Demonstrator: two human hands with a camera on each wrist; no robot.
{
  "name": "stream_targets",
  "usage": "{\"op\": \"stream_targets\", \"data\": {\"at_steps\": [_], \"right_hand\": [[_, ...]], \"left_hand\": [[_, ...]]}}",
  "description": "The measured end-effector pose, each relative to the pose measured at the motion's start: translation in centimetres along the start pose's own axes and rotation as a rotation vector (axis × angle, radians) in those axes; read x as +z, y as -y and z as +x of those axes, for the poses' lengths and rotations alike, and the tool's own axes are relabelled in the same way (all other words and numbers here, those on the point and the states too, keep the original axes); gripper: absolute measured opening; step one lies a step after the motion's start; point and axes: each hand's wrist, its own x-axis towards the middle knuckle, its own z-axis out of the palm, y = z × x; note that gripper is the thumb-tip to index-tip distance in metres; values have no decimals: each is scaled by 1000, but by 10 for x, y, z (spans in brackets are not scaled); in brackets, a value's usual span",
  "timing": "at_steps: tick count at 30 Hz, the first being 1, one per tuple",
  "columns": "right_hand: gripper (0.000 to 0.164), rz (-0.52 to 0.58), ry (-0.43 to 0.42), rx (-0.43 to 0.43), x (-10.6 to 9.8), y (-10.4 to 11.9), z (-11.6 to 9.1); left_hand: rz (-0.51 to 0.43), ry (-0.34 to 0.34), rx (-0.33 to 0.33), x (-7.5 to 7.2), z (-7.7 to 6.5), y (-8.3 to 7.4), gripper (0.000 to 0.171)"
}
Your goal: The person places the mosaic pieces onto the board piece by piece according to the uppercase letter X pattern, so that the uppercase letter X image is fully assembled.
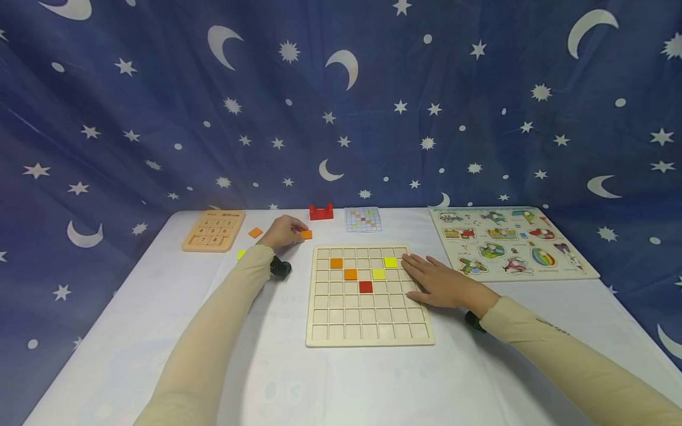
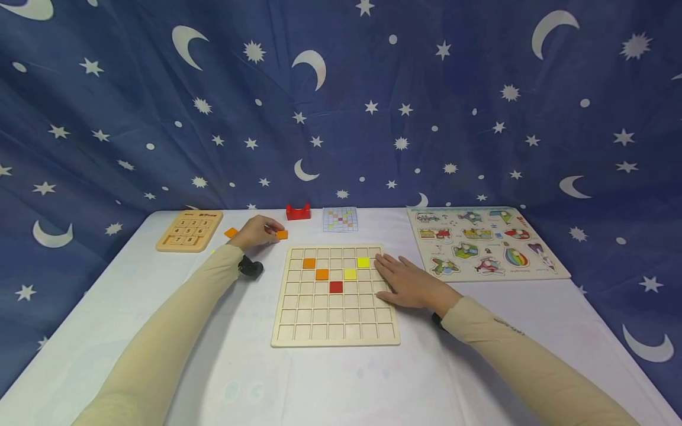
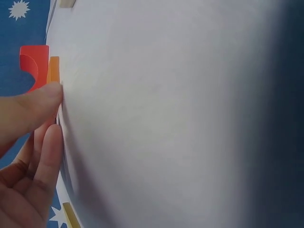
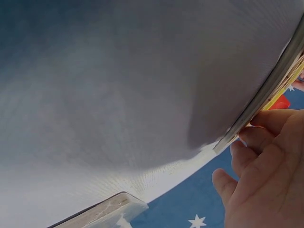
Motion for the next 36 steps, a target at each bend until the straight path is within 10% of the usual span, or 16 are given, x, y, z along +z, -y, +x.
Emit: {"op": "stream_targets", "data": {"at_steps": [16,36], "right_hand": [[73,-1,-2,7,0,2,-1],[73,-4,2,8,-2,2,0]], "left_hand": [[-35,55,-43,0,-5,-3,32],[-13,26,59,3,-5,-3,28]]}}
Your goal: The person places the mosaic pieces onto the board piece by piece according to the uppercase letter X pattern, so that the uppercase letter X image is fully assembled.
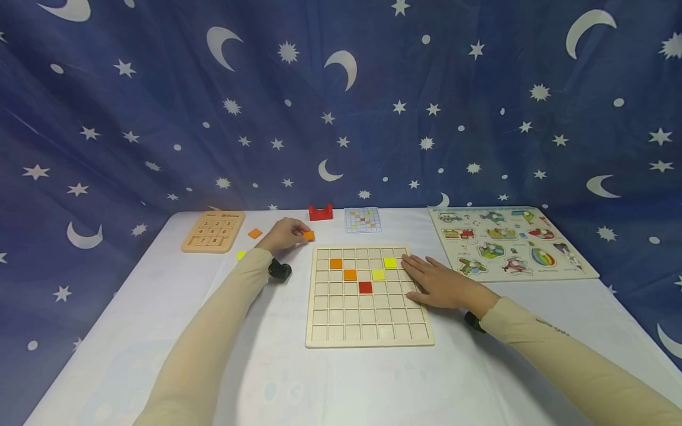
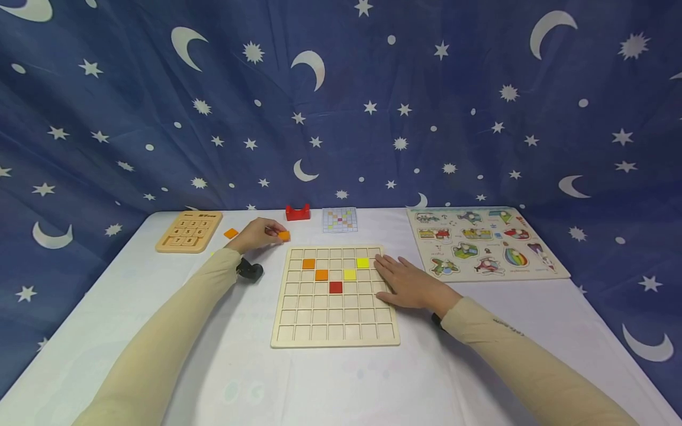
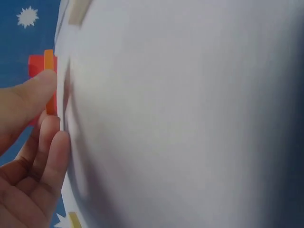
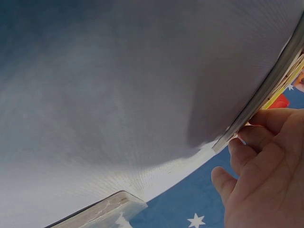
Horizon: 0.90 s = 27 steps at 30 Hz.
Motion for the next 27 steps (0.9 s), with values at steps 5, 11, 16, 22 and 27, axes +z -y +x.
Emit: {"op": "stream_targets", "data": {"at_steps": [5,11,16,22,27], "right_hand": [[73,1,-1,1,0,0,0],[73,-8,-3,-2,0,1,0],[73,-3,4,4,0,0,0],[73,-11,-6,-8,-1,0,0],[74,-9,5,2,1,-1,1]], "left_hand": [[-18,7,82,3,-3,-9,27],[-64,21,154,6,-13,-30,29],[-105,63,219,13,-21,-47,31],[-119,104,268,24,-31,-68,30],[-102,138,321,36,-42,-85,28]]}}
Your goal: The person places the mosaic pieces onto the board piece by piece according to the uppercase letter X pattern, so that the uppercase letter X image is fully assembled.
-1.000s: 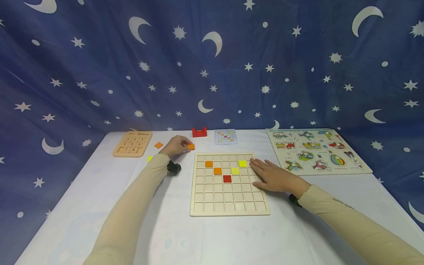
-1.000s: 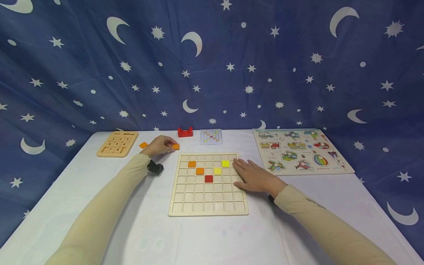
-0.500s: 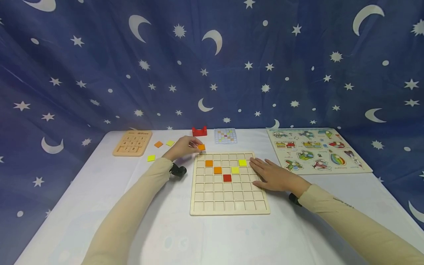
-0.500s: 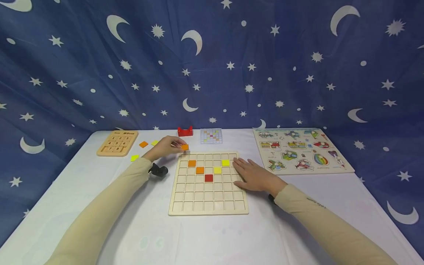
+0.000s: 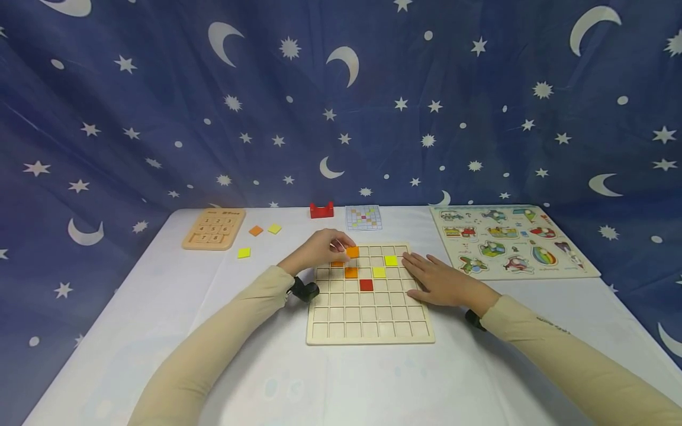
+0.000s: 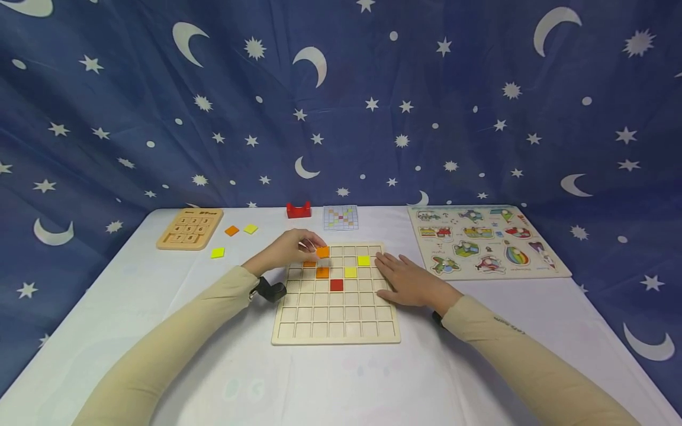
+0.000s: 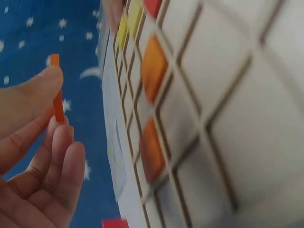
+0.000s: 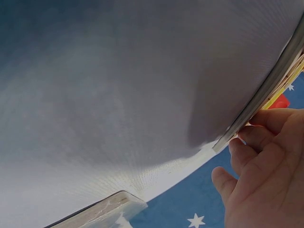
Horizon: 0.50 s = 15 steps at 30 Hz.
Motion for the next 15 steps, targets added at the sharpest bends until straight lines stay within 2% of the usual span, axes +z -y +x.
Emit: {"op": "stream_targets", "data": {"at_steps": [6,15], "right_hand": [[73,-14,1,6,1,0,1],[74,-6,15,24,0,1,1]], "left_hand": [[46,60,45,19,-4,-16,26],[50,155,29,45,-10,-32,25]]}}
